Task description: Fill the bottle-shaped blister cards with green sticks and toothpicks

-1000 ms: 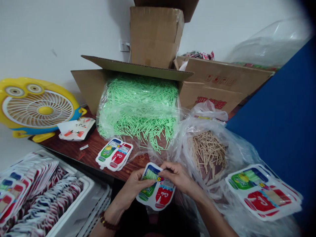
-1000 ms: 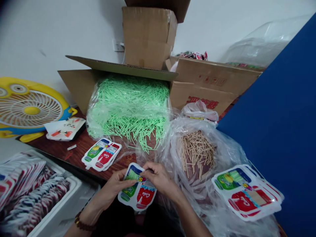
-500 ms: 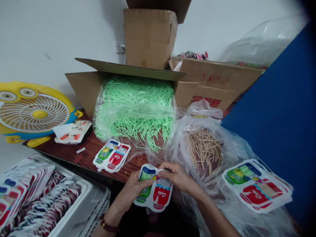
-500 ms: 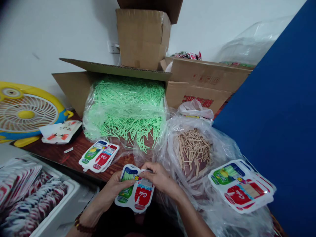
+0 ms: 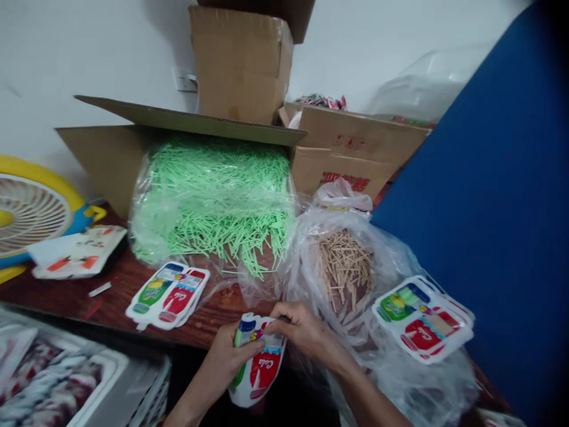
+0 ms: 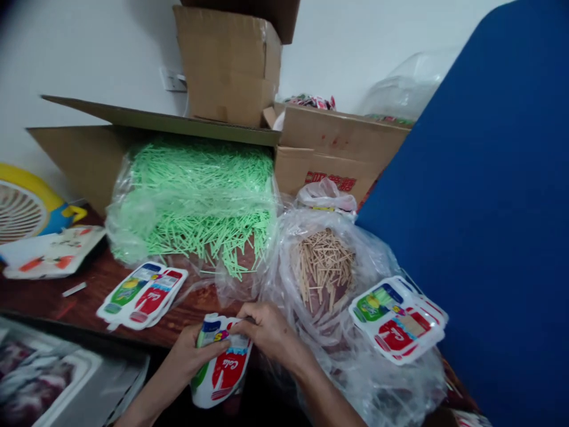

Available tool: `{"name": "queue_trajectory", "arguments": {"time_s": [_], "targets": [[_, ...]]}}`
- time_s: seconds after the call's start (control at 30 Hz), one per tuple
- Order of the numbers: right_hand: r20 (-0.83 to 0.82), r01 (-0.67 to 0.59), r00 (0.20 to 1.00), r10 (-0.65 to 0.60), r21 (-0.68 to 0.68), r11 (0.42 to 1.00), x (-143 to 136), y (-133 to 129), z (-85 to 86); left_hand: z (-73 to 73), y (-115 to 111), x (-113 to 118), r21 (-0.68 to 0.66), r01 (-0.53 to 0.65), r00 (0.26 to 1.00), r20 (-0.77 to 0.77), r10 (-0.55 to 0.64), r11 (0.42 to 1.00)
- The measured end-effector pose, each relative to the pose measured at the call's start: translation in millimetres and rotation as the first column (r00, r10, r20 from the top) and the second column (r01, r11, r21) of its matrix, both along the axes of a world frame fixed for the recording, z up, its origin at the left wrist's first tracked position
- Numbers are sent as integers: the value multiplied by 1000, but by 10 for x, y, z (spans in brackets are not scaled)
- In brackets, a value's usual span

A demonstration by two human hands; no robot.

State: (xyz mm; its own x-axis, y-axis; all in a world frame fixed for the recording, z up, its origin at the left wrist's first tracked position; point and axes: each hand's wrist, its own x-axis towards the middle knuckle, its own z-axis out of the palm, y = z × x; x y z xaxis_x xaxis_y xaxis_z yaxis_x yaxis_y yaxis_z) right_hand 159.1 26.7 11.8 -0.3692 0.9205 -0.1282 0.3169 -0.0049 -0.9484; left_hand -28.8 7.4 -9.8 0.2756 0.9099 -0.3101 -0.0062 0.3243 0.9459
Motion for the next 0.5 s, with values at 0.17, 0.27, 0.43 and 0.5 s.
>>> {"name": "queue_trajectory", "arguments": {"time_s": [0.17,0.27,0.43,0.5], "targets": [[159,-36,987,11,160,986,169,-57,89,-9,60,103,6,100,994,-45,-100,995],[209,-48,978,3,210,976,276,-106,103,12,79,204,36,164,985,-60,-162,986],[120,52,990,-75,185,981,601,-23,55,29,66,290,-26,241,969,-45,-242,970],[144,191,964,-224,210,959,846,118,18,1,64,277,-54,256,965,-35,-258,965]]}}
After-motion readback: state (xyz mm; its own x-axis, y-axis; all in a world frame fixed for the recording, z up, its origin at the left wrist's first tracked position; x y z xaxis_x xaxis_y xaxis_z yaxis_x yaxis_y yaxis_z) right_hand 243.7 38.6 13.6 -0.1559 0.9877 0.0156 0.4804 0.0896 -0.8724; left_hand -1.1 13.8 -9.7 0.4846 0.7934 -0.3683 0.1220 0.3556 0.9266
